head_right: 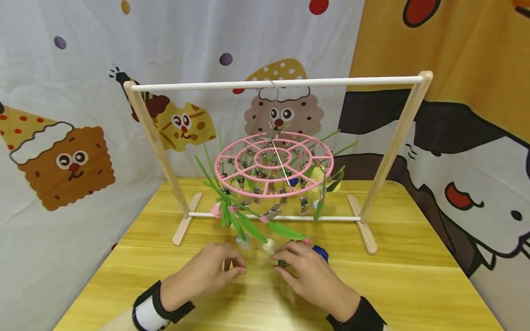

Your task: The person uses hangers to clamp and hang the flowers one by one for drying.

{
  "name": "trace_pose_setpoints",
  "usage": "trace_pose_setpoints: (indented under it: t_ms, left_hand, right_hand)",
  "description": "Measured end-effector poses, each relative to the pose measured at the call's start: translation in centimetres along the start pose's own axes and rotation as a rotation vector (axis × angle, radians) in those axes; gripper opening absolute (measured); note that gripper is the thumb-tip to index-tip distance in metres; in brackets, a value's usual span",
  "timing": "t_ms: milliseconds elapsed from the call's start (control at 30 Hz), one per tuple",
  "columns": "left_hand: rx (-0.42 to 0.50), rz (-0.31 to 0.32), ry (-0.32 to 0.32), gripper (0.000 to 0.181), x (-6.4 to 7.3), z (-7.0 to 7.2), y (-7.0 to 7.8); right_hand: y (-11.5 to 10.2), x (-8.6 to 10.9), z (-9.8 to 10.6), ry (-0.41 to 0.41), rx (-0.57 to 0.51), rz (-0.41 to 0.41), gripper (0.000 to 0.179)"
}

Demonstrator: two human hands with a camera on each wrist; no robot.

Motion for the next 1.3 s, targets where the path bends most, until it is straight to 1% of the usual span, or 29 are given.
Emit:
trace_pose_setpoints:
  t_ms: [167,233,333,433,500,533,633,733,767,867,967,1033,1067,1133,1200,1267,1300]
  left_hand:
    - [0.045,-0.042,0.092,0.013,0.1,1.5,0.9]
    - [0.066,-0.058,0.134,0.012,0.2,2.0,1.1]
    - [0.111,-0.065,0.193,0.009,0.2,2.5,1.3]
    - [0.181,-0.068,0.254,0.006,0.3,2.8,1.3]
    - [0.247,-0.085,0.293,0.004,0.4,3.0,1.5]
    - [0.288,-0.096,0.307,0.005,0.4,3.0,1.6]
    - [0.433,-0.135,0.323,0.012,0.2,2.7,2.0]
    - [0.557,-0.173,0.318,0.015,-0.3,2.0,2.4]
    - [0.586,-0.186,0.32,0.014,-0.4,1.9,2.6]
    - [0.612,-0.23,0.341,0.01,-0.9,1.5,3.2]
    - [0.595,-0.255,0.37,0.007,-1.2,1.5,3.7]
    - [0.588,-0.249,0.378,0.006,-1.4,1.5,3.9]
    - [0.589,-0.245,0.38,0.006,-1.5,1.5,4.0]
    - [0.593,-0.245,0.383,0.007,-1.6,1.6,4.3]
    - [0.596,-0.255,0.394,0.007,-1.8,1.7,4.5]
    - [0.594,-0.262,0.408,0.008,-1.9,1.9,4.8]
    - [0.589,-0.261,0.416,0.008,-2.0,2.0,4.8]
  right_hand:
    - [0.2,0.1,-0.1,-0.005,0.022,-0.01,0.037]
    - [0.3,0.2,0.0,-0.009,0.017,-0.013,0.035]
    - [0.3,0.2,0.3,-0.011,0.001,-0.026,0.032]
    - [0.3,0.2,1.0,0.002,-0.051,-0.043,0.034]
    - [0.2,0.1,1.5,0.017,-0.101,-0.047,0.037]
    - [0.1,0.1,1.8,0.027,-0.127,-0.045,0.039]
    - [-0.1,-0.2,2.5,0.051,-0.189,-0.043,0.043]
    - [-0.3,-0.5,2.9,0.076,-0.209,-0.037,0.041]
    - [-0.4,-0.5,3.0,0.077,-0.215,-0.041,0.039]
    - [-0.6,-0.7,3.2,0.08,-0.217,-0.04,0.034]
    - [-0.6,-0.7,3.7,0.093,-0.221,-0.056,0.033]
    - [-0.6,-0.7,4.6,0.145,-0.209,-0.068,0.035]
    - [-0.6,-0.7,5.3,0.186,-0.192,-0.078,0.038]
    - [-0.5,-0.9,6.7,0.279,-0.126,-0.109,0.042]
    - [-0.4,-1.2,8.1,0.364,-0.044,-0.162,0.041]
    - [-0.2,-1.7,9.1,0.421,0.036,-0.208,0.04]
    - [-0.2,-2.0,9.5,0.433,0.066,-0.229,0.039]
Point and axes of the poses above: each hand's wrist, its own x-axis away from the middle knuckle, its own z-axis out of the back of the hand, y = z × x, the point moved 8 cm from there along -x, towards the middle knuckle, and after that the axes turned 4 degrees about x, right-handed, at the moved point
